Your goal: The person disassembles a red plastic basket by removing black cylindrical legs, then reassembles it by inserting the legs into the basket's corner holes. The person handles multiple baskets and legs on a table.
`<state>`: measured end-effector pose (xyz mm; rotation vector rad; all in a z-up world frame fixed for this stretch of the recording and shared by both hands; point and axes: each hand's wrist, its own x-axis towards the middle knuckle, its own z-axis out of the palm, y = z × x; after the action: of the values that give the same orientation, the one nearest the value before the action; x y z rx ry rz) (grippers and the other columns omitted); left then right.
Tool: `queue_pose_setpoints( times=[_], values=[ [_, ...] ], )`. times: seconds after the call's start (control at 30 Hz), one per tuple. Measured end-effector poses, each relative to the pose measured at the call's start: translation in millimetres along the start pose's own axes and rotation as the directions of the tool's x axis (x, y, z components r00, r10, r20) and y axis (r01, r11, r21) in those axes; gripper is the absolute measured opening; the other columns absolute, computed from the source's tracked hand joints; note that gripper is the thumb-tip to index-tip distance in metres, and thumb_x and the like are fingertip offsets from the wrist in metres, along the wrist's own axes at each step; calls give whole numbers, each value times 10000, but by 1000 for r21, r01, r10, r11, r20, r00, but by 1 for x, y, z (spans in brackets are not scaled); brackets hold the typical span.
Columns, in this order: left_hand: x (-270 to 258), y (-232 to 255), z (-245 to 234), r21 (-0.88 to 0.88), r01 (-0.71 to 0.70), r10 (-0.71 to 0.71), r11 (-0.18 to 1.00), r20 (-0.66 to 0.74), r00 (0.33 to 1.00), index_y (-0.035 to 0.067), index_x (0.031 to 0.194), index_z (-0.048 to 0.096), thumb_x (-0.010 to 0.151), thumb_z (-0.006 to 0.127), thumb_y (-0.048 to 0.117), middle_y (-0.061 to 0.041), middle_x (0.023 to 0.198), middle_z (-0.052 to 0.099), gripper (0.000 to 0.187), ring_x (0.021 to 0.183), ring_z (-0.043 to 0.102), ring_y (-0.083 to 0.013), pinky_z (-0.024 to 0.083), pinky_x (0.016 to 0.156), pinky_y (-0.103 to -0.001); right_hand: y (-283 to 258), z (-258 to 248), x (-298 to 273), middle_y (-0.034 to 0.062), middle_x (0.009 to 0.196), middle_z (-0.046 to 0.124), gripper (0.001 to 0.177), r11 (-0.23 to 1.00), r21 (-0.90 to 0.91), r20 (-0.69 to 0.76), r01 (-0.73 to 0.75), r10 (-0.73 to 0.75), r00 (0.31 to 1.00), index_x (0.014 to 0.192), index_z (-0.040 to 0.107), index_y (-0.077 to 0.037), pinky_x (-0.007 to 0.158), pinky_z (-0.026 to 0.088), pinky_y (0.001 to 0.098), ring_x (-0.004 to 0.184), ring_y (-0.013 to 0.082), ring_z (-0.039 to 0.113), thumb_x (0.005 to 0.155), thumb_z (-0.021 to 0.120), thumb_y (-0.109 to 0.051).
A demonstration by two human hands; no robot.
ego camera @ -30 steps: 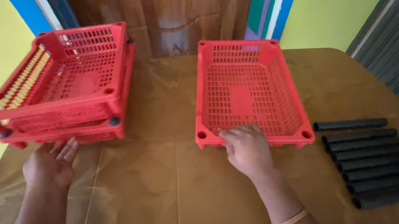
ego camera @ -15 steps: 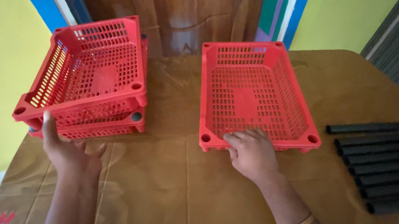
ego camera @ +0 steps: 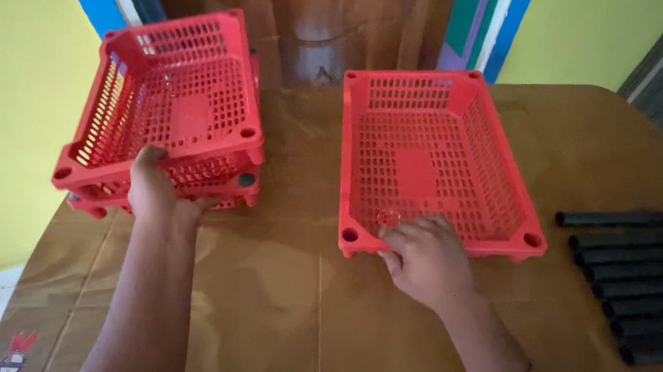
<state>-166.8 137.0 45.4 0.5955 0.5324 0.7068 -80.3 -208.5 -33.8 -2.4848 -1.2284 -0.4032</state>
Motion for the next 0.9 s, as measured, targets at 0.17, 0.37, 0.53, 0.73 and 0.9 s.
queue_pose_setpoints(
  times=[0.17,0.37,0.53,0.73,0.9],
  values=[
    [11,2,-16,7,28,-29,1000,38,999,145,1330,555,804,450,236,-132,1391,633,544,1292,616,-439,347,1045,-848,-32,-9,-3,66,934,754,263,995,36,24,95,-96,995,1033,772,-118,1062,417,487,999,263,675,826,752,-279],
    [5,1,-10,33,26,-24,999,-69,997,113,1335,555,724,452,177,-128,1393,621,623,1318,566,-438,315,1048,-812,-60,-15,-5,130,973,739,548,967,124,26,221,-226,974,1094,753,-58,1063,374,502,1032,314,647,795,781,-516],
    [-14,6,3,-4,70,-70,998,77,995,138,1312,573,677,472,173,-111,1342,646,644,1243,627,-386,444,1015,-769,-61,-15,-5,91,1024,743,480,969,141,6,203,-206,979,1089,747,-68,1053,397,484,1057,292,643,838,759,-477],
    [-26,2,-4,-174,-34,67,984,188,980,104,1374,548,740,481,109,-122,1352,649,637,1224,682,-361,532,996,-610,-61,-14,-2,88,991,744,429,969,156,40,194,-202,979,1065,752,-71,1043,410,471,1036,284,649,839,773,-435],
    [-20,-13,-28,-154,-182,224,971,327,918,117,1471,504,1010,504,407,-99,1459,603,545,1321,613,-348,496,996,-545,-60,-11,-3,88,973,748,420,962,149,-33,230,-228,973,1039,756,-72,1028,416,472,1019,284,658,821,784,-429]
  ],
)
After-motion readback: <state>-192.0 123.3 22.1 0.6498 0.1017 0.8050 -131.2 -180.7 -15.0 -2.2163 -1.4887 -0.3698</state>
